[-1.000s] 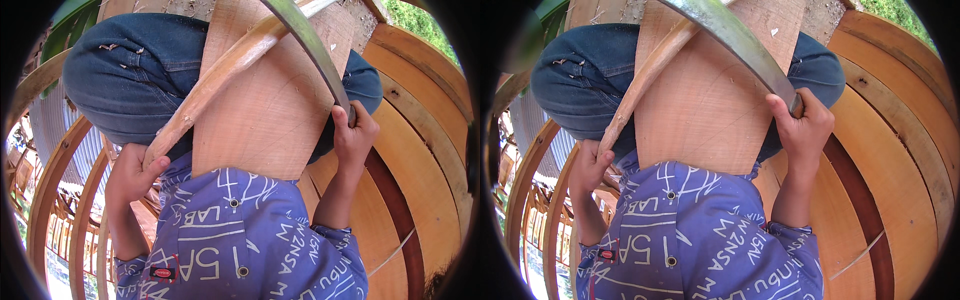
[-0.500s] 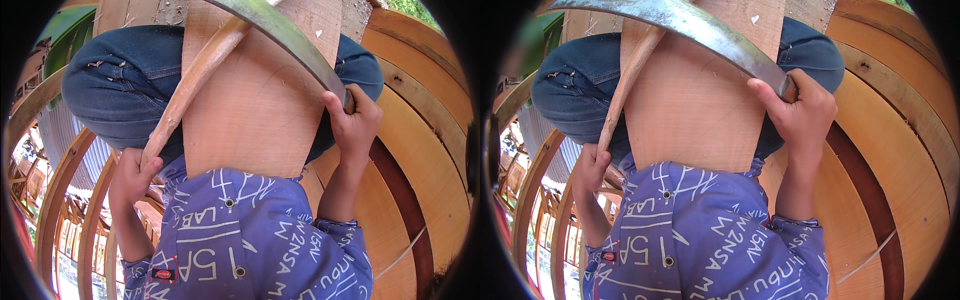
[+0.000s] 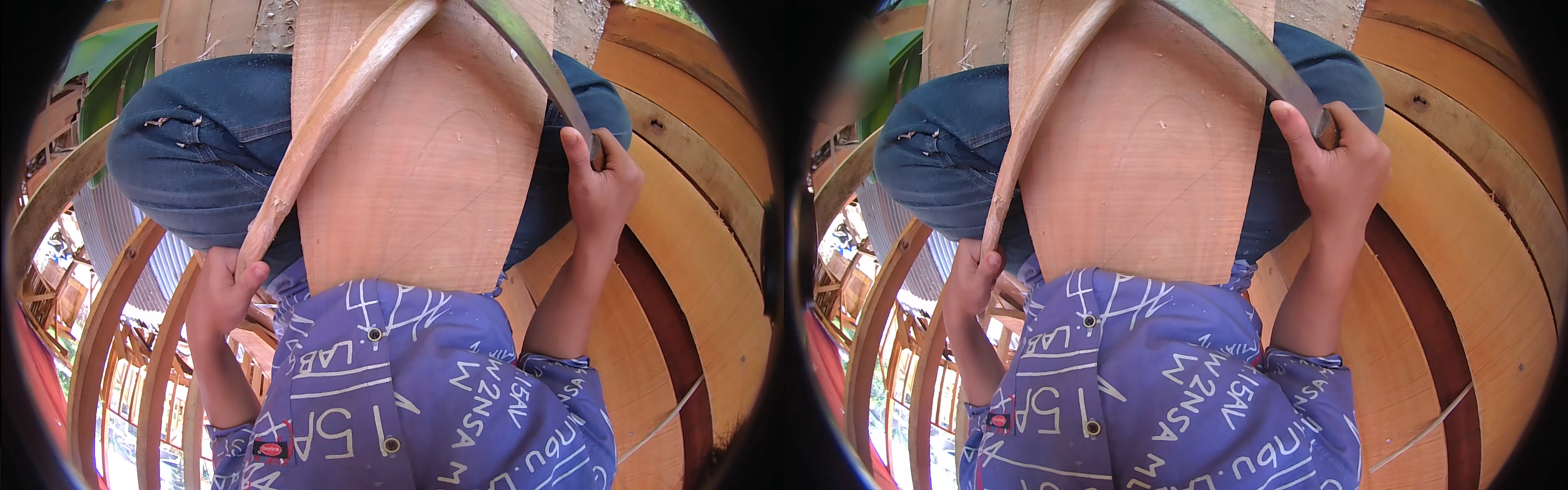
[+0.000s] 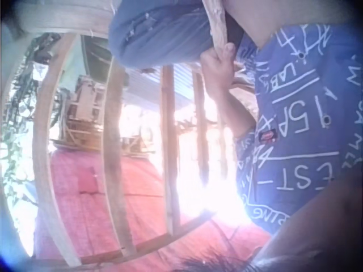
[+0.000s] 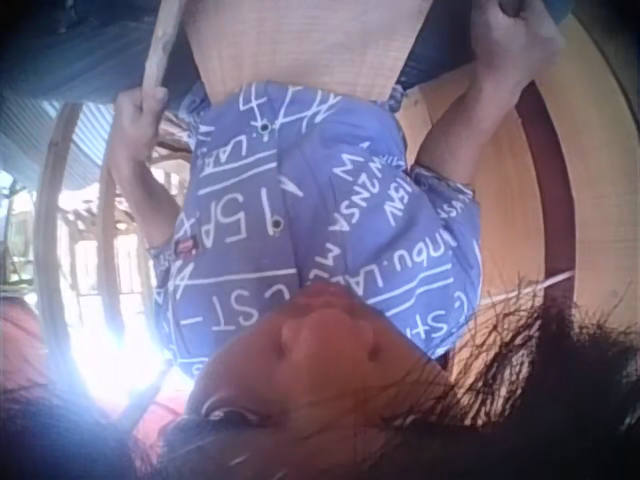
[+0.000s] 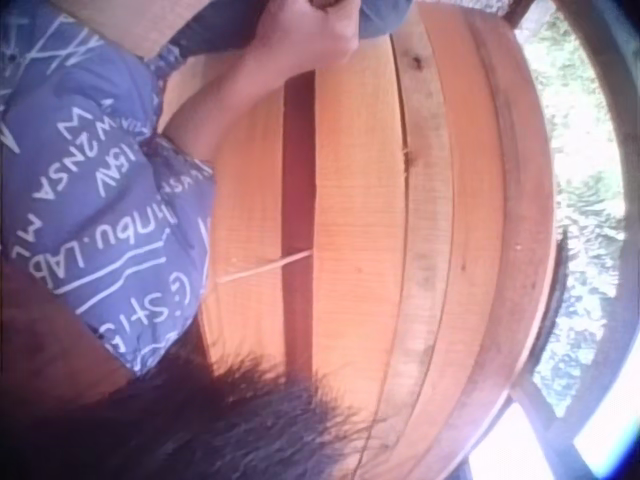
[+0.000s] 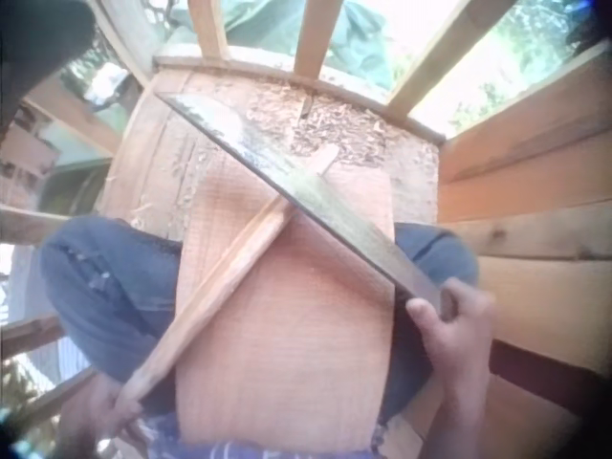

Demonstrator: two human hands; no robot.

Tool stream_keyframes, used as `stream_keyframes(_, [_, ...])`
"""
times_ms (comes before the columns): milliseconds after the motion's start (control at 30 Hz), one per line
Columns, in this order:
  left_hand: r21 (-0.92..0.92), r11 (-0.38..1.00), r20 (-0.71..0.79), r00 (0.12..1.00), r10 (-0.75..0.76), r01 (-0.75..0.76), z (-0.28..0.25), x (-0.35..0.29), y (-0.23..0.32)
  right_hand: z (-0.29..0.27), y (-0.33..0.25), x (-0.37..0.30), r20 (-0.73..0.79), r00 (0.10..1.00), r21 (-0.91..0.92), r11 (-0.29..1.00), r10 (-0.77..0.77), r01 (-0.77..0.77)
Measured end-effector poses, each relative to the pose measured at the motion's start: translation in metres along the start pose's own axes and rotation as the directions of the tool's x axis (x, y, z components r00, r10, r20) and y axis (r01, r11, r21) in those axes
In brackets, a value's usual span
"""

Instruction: The person sits cross-legged on a wooden platform and uses a large curved knife to shave and shape a thin strip of wood. They hold the wood with their left hand and repeatedly draw the knife along its length to remove thin layers, refining the strip's profile.

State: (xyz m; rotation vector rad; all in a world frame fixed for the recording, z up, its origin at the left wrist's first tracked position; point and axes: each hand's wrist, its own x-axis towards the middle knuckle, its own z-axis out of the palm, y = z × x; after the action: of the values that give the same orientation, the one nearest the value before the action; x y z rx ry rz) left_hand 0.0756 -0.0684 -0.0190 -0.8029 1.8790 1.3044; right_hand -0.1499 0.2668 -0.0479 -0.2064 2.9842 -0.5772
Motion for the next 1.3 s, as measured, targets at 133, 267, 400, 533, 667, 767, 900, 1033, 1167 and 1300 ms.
stream_keyframes(133, [0.003,1.0,0.039,0.999,-0.019,0.019,-0.003,0.005,0.003,0.001,0.0,0.001,0.011,1.0,-0.038,0.999,0.003,-0.002])
stream_keyframes(267, [0.006,1.0,0.031,0.999,-0.018,0.017,-0.002,0.006,0.0,-0.002,0.005,0.0,0.038,0.996,0.034,0.997,-0.075,0.074])
stream_keyframes(400, [0.012,1.0,0.022,1.0,-0.001,0.001,-0.003,0.008,0.002,0.001,0.002,0.006,0.0,0.997,0.033,0.996,0.08,-0.08])
stream_keyframes(533, [0.002,0.999,0.053,0.998,-0.044,0.044,-0.003,0.012,0.006,-0.002,0.006,0.005,0.098,0.995,0.101,0.995,-0.002,-0.008])
stream_keyframes(667, [-0.002,1.0,0.041,0.999,-0.028,0.028,-0.004,0.008,0.003,0.004,0.002,0.0,-0.028,0.992,-0.048,0.991,-0.125,0.123])
stream_keyframes(767, [-0.023,1.0,0.054,0.998,-0.02,0.021,-0.002,0.008,0.001,0.002,0.006,0.01,0.006,0.994,0.009,0.994,0.108,-0.108])
stream_keyframes(900, [-0.013,1.0,0.06,0.998,-0.02,0.021,-0.001,0.015,-0.002,0.002,0.008,0.011,0.039,0.996,0.104,0.991,0.075,-0.079])
stream_keyframes(1033, [-0.02,1.0,0.063,0.998,-0.016,0.017,-0.002,0.014,0.003,0.0,0.006,0.007,0.078,0.996,0.046,0.998,-0.034,0.03])
stream_keyframes(1167, [-0.043,0.997,0.094,0.994,-0.053,0.057,-0.008,0.014,0.001,-0.001,0.001,0.009,0.104,0.994,0.036,0.999,-0.019,0.015])
stream_keyframes(1300, [-0.009,0.998,0.086,0.994,-0.069,0.07,-0.008,0.013,0.006,-0.002,0.002,0.011,0.135,0.991,0.006,1.0,0.007,-0.008])
